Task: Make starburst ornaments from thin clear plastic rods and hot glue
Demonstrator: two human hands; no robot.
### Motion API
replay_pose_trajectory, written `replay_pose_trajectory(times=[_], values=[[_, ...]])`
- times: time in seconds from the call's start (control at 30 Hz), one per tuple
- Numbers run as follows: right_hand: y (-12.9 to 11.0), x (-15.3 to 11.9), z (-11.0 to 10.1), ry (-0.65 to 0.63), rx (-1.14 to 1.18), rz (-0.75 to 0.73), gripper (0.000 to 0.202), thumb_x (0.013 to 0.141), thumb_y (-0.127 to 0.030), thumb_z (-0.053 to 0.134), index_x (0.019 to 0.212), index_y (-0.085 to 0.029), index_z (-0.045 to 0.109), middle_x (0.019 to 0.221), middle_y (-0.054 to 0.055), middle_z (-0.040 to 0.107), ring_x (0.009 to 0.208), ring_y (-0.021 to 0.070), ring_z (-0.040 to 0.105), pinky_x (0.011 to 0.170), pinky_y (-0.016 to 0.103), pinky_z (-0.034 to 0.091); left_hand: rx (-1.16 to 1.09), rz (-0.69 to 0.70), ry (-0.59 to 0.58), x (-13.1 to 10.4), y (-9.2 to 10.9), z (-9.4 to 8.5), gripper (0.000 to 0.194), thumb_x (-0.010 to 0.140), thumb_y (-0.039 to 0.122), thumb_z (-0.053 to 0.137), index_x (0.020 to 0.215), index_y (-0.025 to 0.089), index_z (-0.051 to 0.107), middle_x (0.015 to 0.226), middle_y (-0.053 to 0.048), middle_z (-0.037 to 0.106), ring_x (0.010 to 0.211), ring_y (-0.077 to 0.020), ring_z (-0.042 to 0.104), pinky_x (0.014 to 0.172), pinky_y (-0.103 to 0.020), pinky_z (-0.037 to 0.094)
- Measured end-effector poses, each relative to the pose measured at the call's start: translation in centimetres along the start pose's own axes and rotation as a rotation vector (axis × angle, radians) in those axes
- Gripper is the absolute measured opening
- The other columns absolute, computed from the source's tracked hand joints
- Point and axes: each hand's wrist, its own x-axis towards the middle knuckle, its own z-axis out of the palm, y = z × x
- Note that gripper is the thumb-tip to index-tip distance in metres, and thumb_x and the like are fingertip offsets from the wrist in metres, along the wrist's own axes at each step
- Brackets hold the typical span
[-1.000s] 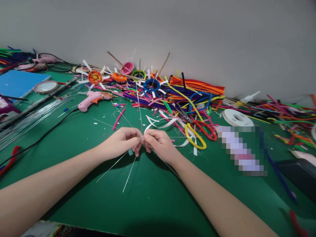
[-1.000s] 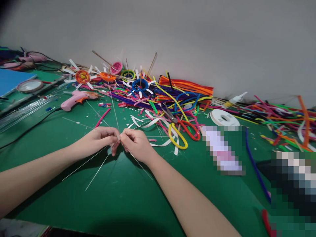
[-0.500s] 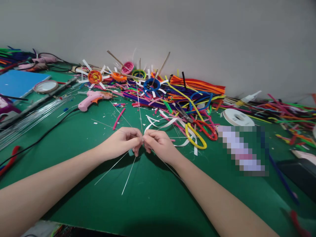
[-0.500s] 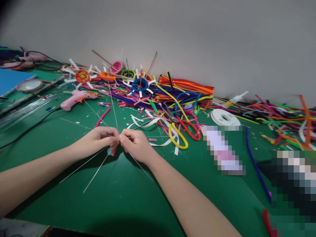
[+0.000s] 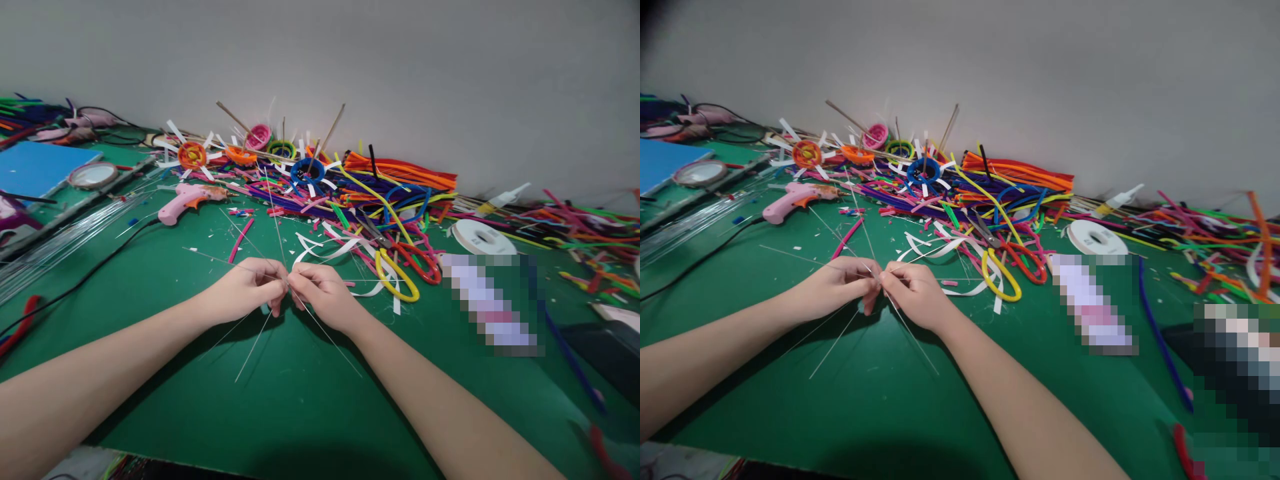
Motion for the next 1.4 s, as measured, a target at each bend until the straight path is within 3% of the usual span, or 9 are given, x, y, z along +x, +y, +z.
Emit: replay_pose_trajectory(times=[0.43,1.0,1.17,1.4], values=[[0.09,-0.03,0.07,0.000,0.067,0.035,0.032,0.088,-0.033,0.044,0.058,-0.020,0.043,0.050,-0.006,0.043,0.046,0.0089,0.041,0.050,0.025,0.033,-0.036,0.032,-0.015,0.08,-0.06,-0.05,0.010,0.073,0.015,0.047,0.070,0.016,0.056,0.056,0.006,0.057,0.053,-0.0085,0.059,0.061,-0.023,0.048],[0.13,0.10,0.00,0.028,0.113,-0.006,0.036,0.087,-0.028,0.044,0.053,-0.019,0.047,0.053,-0.005,0.045,0.048,0.0074,0.045,0.051,0.024,0.036,-0.028,0.007,-0.001,-0.09,0.22,-0.02,0.016,0.080,0.024,0.045,0.070,0.017,0.055,0.061,0.001,0.062,0.060,-0.0122,0.062,0.066,-0.027,0.048],[0.14,0.05,0.12,0.031,0.138,0.016,0.036,0.089,-0.035,0.046,0.057,-0.019,0.049,0.051,-0.006,0.044,0.045,0.0074,0.042,0.049,0.024,0.035,-0.010,0.031,0.031,-0.03,0.05,0.00,0.028,0.087,0.034,0.044,0.068,0.016,0.053,0.060,0.002,0.060,0.057,-0.0104,0.060,0.063,-0.025,0.048],[-0.17,-0.01,0.21,0.044,0.258,0.050,0.040,0.090,-0.045,0.040,0.065,-0.017,0.054,0.049,-0.005,0.043,0.046,0.0084,0.042,0.050,0.025,0.036,-0.040,0.009,0.096,0.12,-0.16,0.11,0.029,0.089,0.032,0.044,0.066,0.016,0.052,0.055,0.003,0.056,0.052,-0.0087,0.058,0.059,-0.023,0.047]])
